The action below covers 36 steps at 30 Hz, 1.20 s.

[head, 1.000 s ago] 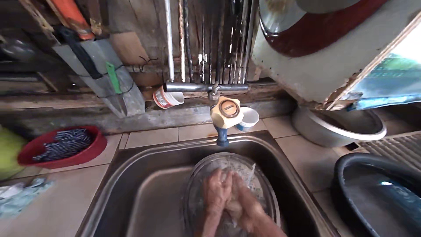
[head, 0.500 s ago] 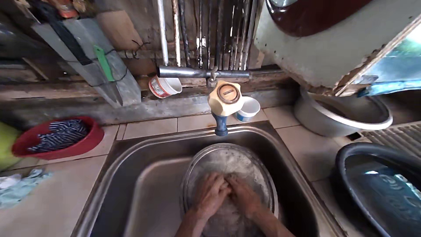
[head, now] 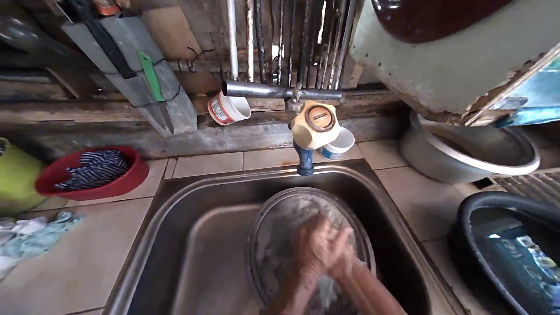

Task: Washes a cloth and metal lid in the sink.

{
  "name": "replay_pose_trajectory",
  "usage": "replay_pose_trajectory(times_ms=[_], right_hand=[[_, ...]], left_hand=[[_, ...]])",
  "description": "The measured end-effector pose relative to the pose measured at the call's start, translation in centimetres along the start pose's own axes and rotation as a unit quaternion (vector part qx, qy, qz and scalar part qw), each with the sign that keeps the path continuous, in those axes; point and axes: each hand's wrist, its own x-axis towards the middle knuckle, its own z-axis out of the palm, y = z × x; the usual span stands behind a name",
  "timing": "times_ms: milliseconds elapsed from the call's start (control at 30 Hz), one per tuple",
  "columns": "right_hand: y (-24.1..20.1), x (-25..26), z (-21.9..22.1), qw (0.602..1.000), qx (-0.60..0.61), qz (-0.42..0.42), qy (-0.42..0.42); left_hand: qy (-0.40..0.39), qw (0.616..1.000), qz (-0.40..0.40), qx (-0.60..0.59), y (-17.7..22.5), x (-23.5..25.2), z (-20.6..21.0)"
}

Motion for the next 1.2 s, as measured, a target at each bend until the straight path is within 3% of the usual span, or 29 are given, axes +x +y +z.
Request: replay_pose_trajectory(times_ms=[67,133,233,300,367,433,467,533,600,633,700,733,800,900,1000,1033,1067,1133,1200], right_hand=[[-2.2,0.4,0.5,0.994,-0.097,0.045,0.037],[-3.4,0.7,-0.5,0.953,-0.303,-0.009,-0.026],[-3.1,1.3,-2.2,0.760,-0.640,-0.030,-0.112],[-1.0,2.1,-3.5,0.658,-0.742,0.016,-0.127],[0.7,2.7,-4.6,0.609,-0.779,0.043,-0.141],[0.4,3.0,-4.6,0.602,-0.783,0.051,-0.149],[-0.3,2.7,-4.2,0.607,-0.781,0.041,-0.140],[-1.8,1.9,-3.3,0.633,-0.767,0.013,-0.108],[-2.7,1.3,-2.4,0.692,-0.715,0.002,-0.095],[-3.2,1.2,-2.0,0.738,-0.668,0.001,-0.095],[-4.7,0.6,-0.6,0.822,-0.561,-0.003,-0.101],[-5.6,0.3,0.1,0.852,-0.511,-0.013,-0.113],[-6.8,-0.4,1.7,0.889,-0.427,-0.039,-0.160],[-6.8,-0.9,4.5,0.878,-0.404,-0.061,-0.248],[-5.8,-0.5,5.0,0.848,-0.445,-0.058,-0.281],[-5.5,-0.5,4.6,0.862,-0.435,-0.058,-0.252],[-5.1,-0.5,4.2,0.896,-0.389,-0.048,-0.208],[-4.2,-1.1,3.8,0.971,-0.210,0.016,-0.114],[-2.5,-1.7,3.7,0.994,-0.083,0.028,-0.060]], left_hand=[[-0.077,0.988,-0.134,0.029,-3.3,1.6,-2.2],[-0.139,0.964,-0.216,0.074,-5.8,2.3,-4.0],[-0.266,0.937,-0.186,0.127,-6.5,0.4,-4.9],[-0.379,0.904,-0.137,0.145,-6.5,-1.5,-4.1],[-0.465,0.860,-0.124,0.172,-6.9,-2.4,-3.0],[-0.512,0.822,-0.171,0.183,-6.2,-0.7,-3.2],[-0.506,0.822,-0.203,0.165,-4.8,1.0,-4.1],[-0.417,0.876,-0.233,0.069,-1.7,4.3,-6.9],[-0.267,0.932,-0.219,-0.114,0.5,6.0,-9.7],[-0.195,0.927,-0.226,-0.228,1.3,6.5,-10.9],[-0.070,0.861,-0.296,-0.407,1.6,6.6,-12.3],[-0.019,0.832,-0.347,-0.432,0.5,6.1,-12.3],[-0.010,0.808,-0.451,-0.379,-2.7,4.4,-11.4],[-0.063,0.713,-0.572,-0.402,-3.1,1.9,-9.7],[-0.054,0.626,-0.527,-0.572,-2.0,1.9,-9.0],[-0.036,0.635,-0.516,-0.574,-1.9,2.3,-8.7],[-0.016,0.675,-0.511,-0.532,-1.7,2.7,-8.4],[-0.002,0.797,-0.455,-0.396,-1.8,2.9,-7.7],[-0.025,0.919,-0.332,-0.211,-1.7,2.2,-6.6]])
